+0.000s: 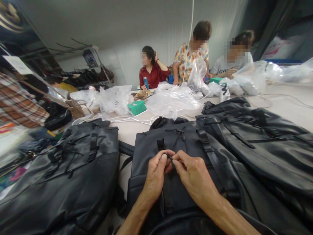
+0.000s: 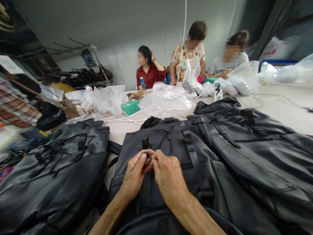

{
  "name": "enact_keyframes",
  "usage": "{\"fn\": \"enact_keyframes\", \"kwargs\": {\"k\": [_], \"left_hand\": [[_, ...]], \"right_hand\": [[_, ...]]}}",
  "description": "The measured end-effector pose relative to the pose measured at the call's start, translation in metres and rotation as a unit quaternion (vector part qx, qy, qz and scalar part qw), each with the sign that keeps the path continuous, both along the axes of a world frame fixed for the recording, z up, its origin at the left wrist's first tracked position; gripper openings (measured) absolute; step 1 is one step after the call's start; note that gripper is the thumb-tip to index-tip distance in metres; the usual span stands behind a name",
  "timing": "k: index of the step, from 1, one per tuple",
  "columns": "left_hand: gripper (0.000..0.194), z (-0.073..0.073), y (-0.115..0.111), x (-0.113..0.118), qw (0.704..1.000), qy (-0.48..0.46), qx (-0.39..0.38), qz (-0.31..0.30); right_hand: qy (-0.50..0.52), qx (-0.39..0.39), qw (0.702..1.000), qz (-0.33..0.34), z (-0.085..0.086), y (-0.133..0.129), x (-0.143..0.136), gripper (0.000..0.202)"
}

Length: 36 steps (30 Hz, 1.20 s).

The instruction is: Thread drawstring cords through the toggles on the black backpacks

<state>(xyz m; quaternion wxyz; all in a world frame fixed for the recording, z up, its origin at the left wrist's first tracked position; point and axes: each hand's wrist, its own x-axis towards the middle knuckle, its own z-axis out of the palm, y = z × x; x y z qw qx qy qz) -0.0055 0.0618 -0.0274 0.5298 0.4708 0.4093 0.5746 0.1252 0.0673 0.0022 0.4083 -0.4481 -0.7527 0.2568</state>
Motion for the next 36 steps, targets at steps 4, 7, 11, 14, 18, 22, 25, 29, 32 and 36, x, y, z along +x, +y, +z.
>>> {"fn": "enact_keyframes", "kwargs": {"k": [4, 7, 11, 14, 18, 22, 25, 29, 32, 36], "left_hand": [[0.037, 0.001, 0.002, 0.001, 0.999, 0.023, 0.02, 0.043], [0.041, 0.003, 0.003, 0.002, 0.998, 0.038, 0.021, 0.055], [0.036, 0.002, 0.005, 0.001, 0.996, 0.038, 0.017, 0.082], [0.035, -0.001, 0.007, 0.001, 0.997, 0.027, -0.008, 0.077], [0.033, -0.003, 0.008, 0.002, 0.999, 0.01, -0.017, 0.051], [0.03, -0.001, 0.006, 0.003, 0.999, 0.002, -0.009, 0.044], [0.028, 0.002, 0.004, 0.003, 0.999, 0.019, -0.005, 0.039], [0.03, 0.006, 0.004, 0.001, 0.999, 0.036, 0.009, 0.035], [0.03, 0.005, 0.003, 0.0, 0.998, 0.019, 0.002, 0.055], [0.025, 0.005, 0.0, -0.001, 0.992, 0.035, 0.005, 0.12]], "right_hand": [[-0.061, 0.063, 0.996, -0.012, -0.007, 0.003, -0.008, 0.016], [-0.144, 0.107, 0.982, -0.052, -0.009, 0.002, -0.012, 0.013], [-0.253, 0.161, 0.948, -0.104, -0.007, -0.003, -0.015, 0.009], [-0.271, 0.177, 0.938, -0.12, -0.006, -0.005, -0.017, 0.016], [-0.208, 0.159, 0.96, -0.097, -0.01, -0.006, -0.018, 0.015], [-0.125, 0.126, 0.982, -0.069, -0.013, -0.005, -0.019, 0.014], [0.018, 0.012, 1.0, -0.023, -0.01, -0.002, -0.017, 0.009], [0.155, -0.14, 0.977, 0.035, -0.003, 0.003, -0.012, 0.002], [0.071, -0.036, 0.997, 0.021, 0.0, 0.004, -0.011, 0.029], [-0.028, 0.087, 0.996, 0.017, 0.005, 0.004, -0.013, 0.035]]}}
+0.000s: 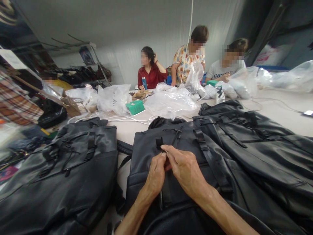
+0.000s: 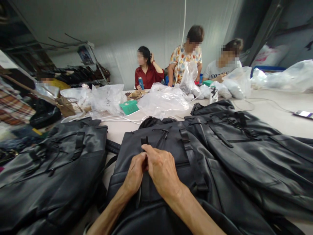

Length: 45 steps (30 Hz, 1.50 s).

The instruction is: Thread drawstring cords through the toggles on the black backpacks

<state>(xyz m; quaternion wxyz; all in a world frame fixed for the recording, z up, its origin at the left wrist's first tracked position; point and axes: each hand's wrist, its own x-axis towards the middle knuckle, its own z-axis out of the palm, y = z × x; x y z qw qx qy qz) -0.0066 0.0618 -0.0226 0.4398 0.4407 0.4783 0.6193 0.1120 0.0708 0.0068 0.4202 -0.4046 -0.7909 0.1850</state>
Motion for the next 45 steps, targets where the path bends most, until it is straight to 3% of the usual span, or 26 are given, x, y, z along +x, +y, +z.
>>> {"fn": "enact_keyframes", "kwargs": {"k": [10, 16, 19, 24, 31, 40, 45], "left_hand": [[0.027, 0.01, 0.001, -0.006, 0.989, 0.077, 0.03, -0.12], [0.031, 0.004, 0.002, -0.007, 0.978, -0.113, 0.038, -0.174], [0.032, 0.001, 0.003, -0.007, 0.97, -0.177, 0.017, -0.168], [0.03, 0.002, 0.003, -0.009, 0.967, -0.202, -0.028, -0.154], [0.033, 0.0, 0.005, -0.014, 0.964, -0.174, -0.023, -0.198], [0.032, -0.005, 0.007, -0.014, 0.985, -0.084, 0.007, -0.149], [0.031, -0.005, 0.008, -0.015, 0.985, -0.086, 0.011, -0.148]], "right_hand": [[0.069, -0.086, 0.993, 0.052, 0.011, 0.004, 0.01, 0.028], [0.088, -0.085, 0.991, 0.051, 0.006, 0.003, 0.012, 0.029], [0.083, -0.079, 0.992, 0.042, 0.005, 0.003, 0.011, 0.029], [0.057, -0.06, 0.996, 0.035, 0.007, 0.002, 0.007, 0.028], [0.043, -0.051, 0.997, 0.033, 0.002, 0.001, 0.006, 0.024], [0.012, -0.055, 0.998, 0.019, 0.005, 0.0, 0.011, 0.03], [0.011, -0.008, 0.998, 0.056, -0.004, 0.002, 0.012, 0.034]]}}
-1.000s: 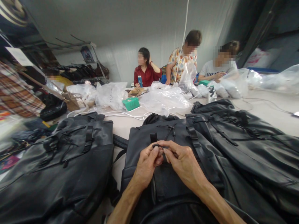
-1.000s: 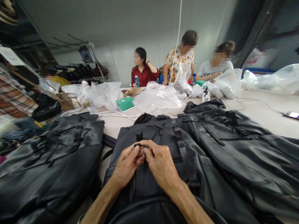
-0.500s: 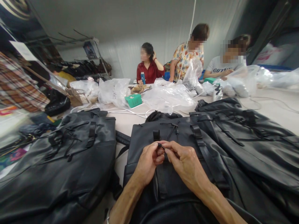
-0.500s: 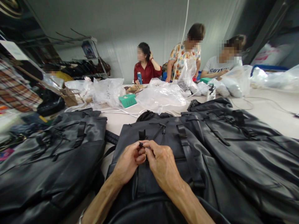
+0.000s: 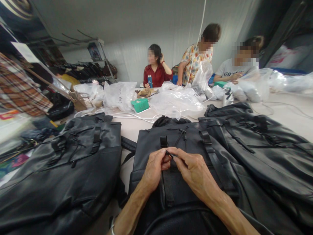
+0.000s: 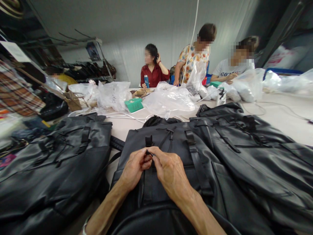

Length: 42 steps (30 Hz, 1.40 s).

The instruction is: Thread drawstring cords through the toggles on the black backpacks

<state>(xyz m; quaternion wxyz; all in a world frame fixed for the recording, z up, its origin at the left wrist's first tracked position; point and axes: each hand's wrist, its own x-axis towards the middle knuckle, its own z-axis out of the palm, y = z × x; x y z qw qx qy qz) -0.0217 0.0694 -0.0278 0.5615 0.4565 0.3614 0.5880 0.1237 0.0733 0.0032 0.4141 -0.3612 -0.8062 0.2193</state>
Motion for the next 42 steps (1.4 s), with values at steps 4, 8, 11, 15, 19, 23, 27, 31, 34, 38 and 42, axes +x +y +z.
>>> {"fn": "enact_keyframes", "kwargs": {"k": [4, 8, 11, 15, 19, 23, 27, 31, 34, 38, 42], "left_hand": [[0.034, 0.004, -0.002, 0.001, 0.999, -0.035, -0.004, -0.018], [0.038, 0.006, -0.002, 0.002, 0.998, -0.068, -0.006, -0.006], [0.04, 0.007, -0.002, 0.002, 0.995, -0.095, -0.009, -0.023], [0.041, 0.011, -0.004, 0.003, 0.989, -0.137, 0.0, -0.055], [0.03, 0.013, -0.003, 0.005, 0.99, -0.131, -0.017, -0.045], [0.029, 0.012, -0.002, 0.005, 0.988, -0.149, -0.036, -0.018], [0.028, 0.009, -0.003, 0.004, 0.985, -0.165, -0.053, 0.008], [0.029, 0.009, -0.003, 0.004, 0.979, -0.182, -0.083, 0.038], [0.034, 0.01, -0.002, 0.004, 0.979, -0.181, -0.086, 0.036], [0.039, 0.012, -0.002, 0.005, 0.978, -0.181, -0.096, 0.052], [0.035, 0.013, -0.002, 0.006, 0.975, -0.201, -0.085, 0.029]], "right_hand": [[0.015, -0.005, 1.0, -0.016, -0.002, 0.0, -0.003, 0.031], [0.039, -0.061, 0.997, -0.025, 0.003, 0.001, -0.006, 0.031], [0.065, -0.111, 0.991, -0.029, 0.004, 0.002, -0.006, 0.031], [0.127, -0.173, 0.977, -0.003, 0.001, 0.005, -0.003, 0.03], [0.155, -0.198, 0.968, 0.022, 0.003, 0.005, -0.001, 0.031], [0.163, -0.221, 0.961, 0.037, 0.006, 0.003, -0.003, 0.029], [0.143, -0.208, 0.967, 0.024, 0.006, 0.0, -0.006, 0.023], [0.124, -0.163, 0.979, -0.015, 0.003, -0.002, -0.008, 0.015], [0.118, -0.115, 0.986, -0.032, 0.002, -0.003, -0.01, 0.016], [0.102, -0.053, 0.992, -0.048, 0.002, -0.004, -0.011, 0.018], [0.098, -0.047, 0.993, -0.049, 0.002, -0.005, -0.011, 0.02]]}}
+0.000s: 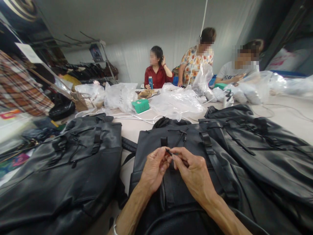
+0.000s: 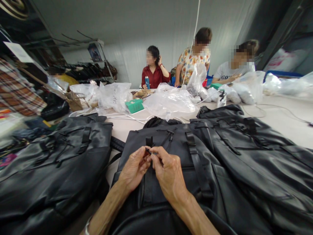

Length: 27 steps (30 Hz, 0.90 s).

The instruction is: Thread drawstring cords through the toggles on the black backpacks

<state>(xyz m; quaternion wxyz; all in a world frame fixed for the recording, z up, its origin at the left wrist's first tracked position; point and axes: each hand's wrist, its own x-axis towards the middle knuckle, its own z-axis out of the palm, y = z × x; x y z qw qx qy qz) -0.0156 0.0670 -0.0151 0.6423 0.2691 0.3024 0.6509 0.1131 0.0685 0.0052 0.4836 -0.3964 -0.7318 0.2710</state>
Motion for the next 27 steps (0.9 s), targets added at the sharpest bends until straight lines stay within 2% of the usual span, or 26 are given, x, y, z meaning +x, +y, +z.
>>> {"fn": "enact_keyframes", "kwargs": {"k": [7, 14, 20, 27], "left_hand": [[0.031, -0.0006, 0.0001, 0.0004, 0.998, -0.056, -0.007, -0.027], [0.027, -0.002, 0.0014, 0.0032, 0.994, -0.104, -0.028, 0.001], [0.025, -0.0057, 0.0022, 0.0029, 0.996, -0.087, -0.015, 0.005], [0.032, -0.001, -0.0011, 0.0034, 1.0, -0.003, 0.003, 0.022]], "right_hand": [[0.0, 0.021, 1.0, -0.005, 0.0003, -0.0011, -0.0019, 0.022], [0.014, -0.009, 1.0, 0.004, -0.001, 0.001, -0.0036, 0.024], [0.007, -0.012, 1.0, 0.005, -0.0017, 0.0011, -0.003, 0.022], [-0.007, -0.001, 1.0, 0.005, 0.0002, 0.0005, -0.001, 0.021]]}}
